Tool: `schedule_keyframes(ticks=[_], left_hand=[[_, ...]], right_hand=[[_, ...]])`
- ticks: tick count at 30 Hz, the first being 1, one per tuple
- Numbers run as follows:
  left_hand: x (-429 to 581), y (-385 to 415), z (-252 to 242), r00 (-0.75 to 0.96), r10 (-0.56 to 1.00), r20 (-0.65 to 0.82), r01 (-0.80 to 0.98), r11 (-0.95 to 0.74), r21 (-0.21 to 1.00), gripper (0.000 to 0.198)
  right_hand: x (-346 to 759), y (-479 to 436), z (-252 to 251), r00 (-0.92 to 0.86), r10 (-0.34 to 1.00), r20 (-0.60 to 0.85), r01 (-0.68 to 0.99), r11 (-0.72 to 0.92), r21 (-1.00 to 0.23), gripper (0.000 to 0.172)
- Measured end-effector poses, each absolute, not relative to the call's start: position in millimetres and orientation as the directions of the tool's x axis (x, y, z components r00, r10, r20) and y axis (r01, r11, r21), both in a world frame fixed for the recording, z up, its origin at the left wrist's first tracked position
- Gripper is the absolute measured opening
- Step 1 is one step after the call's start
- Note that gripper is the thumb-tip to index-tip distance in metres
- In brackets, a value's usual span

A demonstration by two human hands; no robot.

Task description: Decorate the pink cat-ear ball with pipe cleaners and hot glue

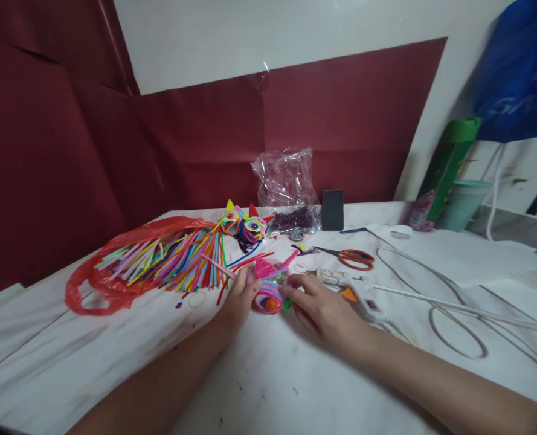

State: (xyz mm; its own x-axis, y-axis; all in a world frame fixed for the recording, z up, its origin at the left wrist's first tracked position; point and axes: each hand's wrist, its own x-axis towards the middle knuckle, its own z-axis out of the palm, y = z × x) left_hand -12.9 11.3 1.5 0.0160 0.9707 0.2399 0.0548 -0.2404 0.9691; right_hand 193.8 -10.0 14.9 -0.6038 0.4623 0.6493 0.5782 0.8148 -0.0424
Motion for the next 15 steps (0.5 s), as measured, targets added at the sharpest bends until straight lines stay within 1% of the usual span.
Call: schedule_keyframes(ticks=[5, 8, 11, 13, 15], left_hand=[[-5, 14, 3, -0.008, 0.978, 0.210, 0.033, -0.210, 0.977, 0.063], [-4, 14, 5, -0.001, 0.981, 0.195, -0.002, -0.195, 0.981, 0.061], [-3, 12, 10, 0.007, 0.986, 0.168, -0.033, -0.168, 0.985, 0.057], [-3, 9, 14, 0.004, 0.990, 0.144, -0.053, -0.143, 0.988, 0.057], [-2, 7, 17, -0.004, 0.992, 0.129, -0.070, -0.129, 0.989, 0.058]], right_hand=[[193, -7, 11, -0.609, 0.471, 0.638, 0.575, 0.816, -0.054, 0.034], [193, -6, 11, -0.614, 0.478, 0.628, 0.567, 0.821, -0.069, 0.036], [194, -7, 14, -0.591, 0.500, 0.633, 0.554, 0.822, -0.132, 0.037], [196, -7, 17, -0.569, 0.531, 0.627, 0.556, 0.811, -0.183, 0.038], [198, -6, 21, -0.555, 0.553, 0.621, 0.564, 0.799, -0.208, 0.035]])
